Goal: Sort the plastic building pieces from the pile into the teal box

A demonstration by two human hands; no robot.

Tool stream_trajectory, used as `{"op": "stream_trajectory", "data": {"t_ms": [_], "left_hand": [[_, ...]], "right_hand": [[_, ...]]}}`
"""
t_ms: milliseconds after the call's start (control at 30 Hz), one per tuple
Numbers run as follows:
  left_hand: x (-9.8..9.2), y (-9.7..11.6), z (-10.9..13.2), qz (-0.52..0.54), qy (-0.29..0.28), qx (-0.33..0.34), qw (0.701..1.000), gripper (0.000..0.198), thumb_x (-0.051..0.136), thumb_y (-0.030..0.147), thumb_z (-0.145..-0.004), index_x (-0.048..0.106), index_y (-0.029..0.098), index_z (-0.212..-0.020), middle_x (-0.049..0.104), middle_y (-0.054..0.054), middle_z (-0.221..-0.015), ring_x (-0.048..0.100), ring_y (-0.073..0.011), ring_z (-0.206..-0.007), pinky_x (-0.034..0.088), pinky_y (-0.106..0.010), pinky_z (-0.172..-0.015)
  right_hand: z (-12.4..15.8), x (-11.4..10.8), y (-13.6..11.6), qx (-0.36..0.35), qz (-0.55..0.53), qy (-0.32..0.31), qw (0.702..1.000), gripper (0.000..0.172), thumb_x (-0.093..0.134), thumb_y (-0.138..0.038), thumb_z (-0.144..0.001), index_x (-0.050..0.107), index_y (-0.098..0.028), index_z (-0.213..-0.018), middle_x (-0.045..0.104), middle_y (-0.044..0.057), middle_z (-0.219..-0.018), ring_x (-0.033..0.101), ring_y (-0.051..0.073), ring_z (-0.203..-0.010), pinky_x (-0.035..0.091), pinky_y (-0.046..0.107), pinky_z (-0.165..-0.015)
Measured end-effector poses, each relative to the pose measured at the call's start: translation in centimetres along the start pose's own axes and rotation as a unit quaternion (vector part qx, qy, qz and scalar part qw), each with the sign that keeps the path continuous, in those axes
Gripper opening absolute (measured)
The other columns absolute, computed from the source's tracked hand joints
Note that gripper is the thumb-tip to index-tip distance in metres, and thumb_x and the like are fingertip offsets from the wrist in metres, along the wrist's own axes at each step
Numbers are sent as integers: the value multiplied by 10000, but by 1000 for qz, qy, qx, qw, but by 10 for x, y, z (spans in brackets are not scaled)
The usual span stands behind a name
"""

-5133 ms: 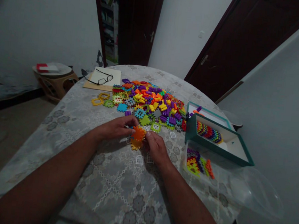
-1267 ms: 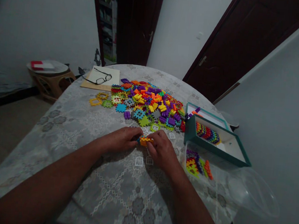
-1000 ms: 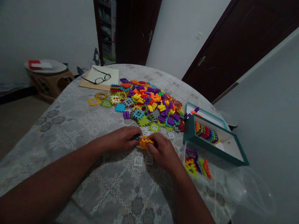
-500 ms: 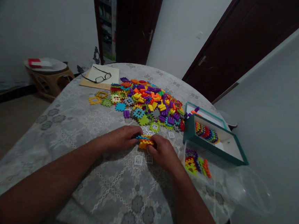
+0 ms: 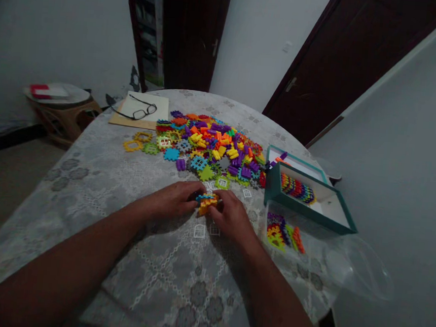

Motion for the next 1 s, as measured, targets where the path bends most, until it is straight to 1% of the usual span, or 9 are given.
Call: {"op": "stream_trajectory", "data": {"t_ms": [67,200,333,567,667,700,800,933,1000], "left_hand": [[0,2,0,8,1,14,1000,308,630,195,-966,645,239,-1271,741,-80,-1250,678,-229,-1082,507,-345,-963],[0,4,0,29,1,19,999,423,659,254,-990,611,258,-1410,715,-105,-1388,689,-243,-1173,529,-371,-1034],[1,2,0,23,-2,5,1000,551,672,190,-946,584,247,-1487,728,-116,-1401,705,-245,-1159,538,-378,-1039],[-1,-2,-1,29,8,33,999,303,640,226,-965,736,230,-1253,800,-74,-1188,722,-227,-1059,528,-342,-942],[-2,1,-2,47,9,42,998,312,632,285,-972,743,242,-1261,807,-64,-1180,729,-227,-1028,528,-343,-926],[-3,1,-3,50,7,40,998,305,633,308,-968,749,241,-1242,811,-61,-1148,733,-228,-988,532,-344,-901],[-4,0,-5,58,4,31,998,302,629,369,-968,753,262,-1221,816,-54,-1145,747,-248,-1011,540,-346,-899],[-5,-7,-8,64,7,22,998,340,638,413,-949,717,249,-1237,812,-46,-1026,742,-232,-881,531,-313,-785],[-6,-7,-7,63,7,19,998,355,639,438,-949,702,233,-1232,798,-42,-966,725,-223,-823,514,-305,-741]], "right_hand": [[0,3,-4,-3,11,8,1000,265,672,-230,-937,720,-221,-1197,707,51,-1056,682,189,-877,522,318,-796],[1,6,-9,1,12,28,1000,257,659,-221,-937,722,-221,-1186,716,51,-1047,671,196,-882,508,317,-796],[1,6,-11,-9,41,32,999,218,648,-237,-951,723,-208,-1154,726,67,-1043,659,206,-877,500,335,-811],[0,8,-22,-32,57,-32,997,172,655,-264,-997,698,-204,-1153,729,68,-1049,654,213,-925,478,327,-841],[0,12,-23,-17,92,-49,994,143,642,-218,-983,684,-200,-1119,725,66,-1045,649,215,-946,462,318,-839],[0,13,-24,-10,106,-54,993,136,647,-219,-980,680,-197,-1110,725,66,-1047,647,215,-948,456,314,-832],[-2,14,-25,16,140,-60,988,151,676,-259,-981,672,-191,-1116,731,71,-1069,643,214,-939,438,304,-804],[-4,7,-34,26,123,-70,990,187,679,-374,-1033,673,-204,-1109,742,48,-1042,644,196,-912,404,281,-764],[-4,3,-37,31,110,-79,990,155,670,-357,-1041,677,-204,-1067,743,34,-995,646,183,-881,376,269,-732]]}}
Point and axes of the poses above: each hand's wrist, its own z-axis away from the middle knuckle, its own x-axis out of the palm, y = z × x, the point moved 5 cm from there along -z, towards the middle knuckle
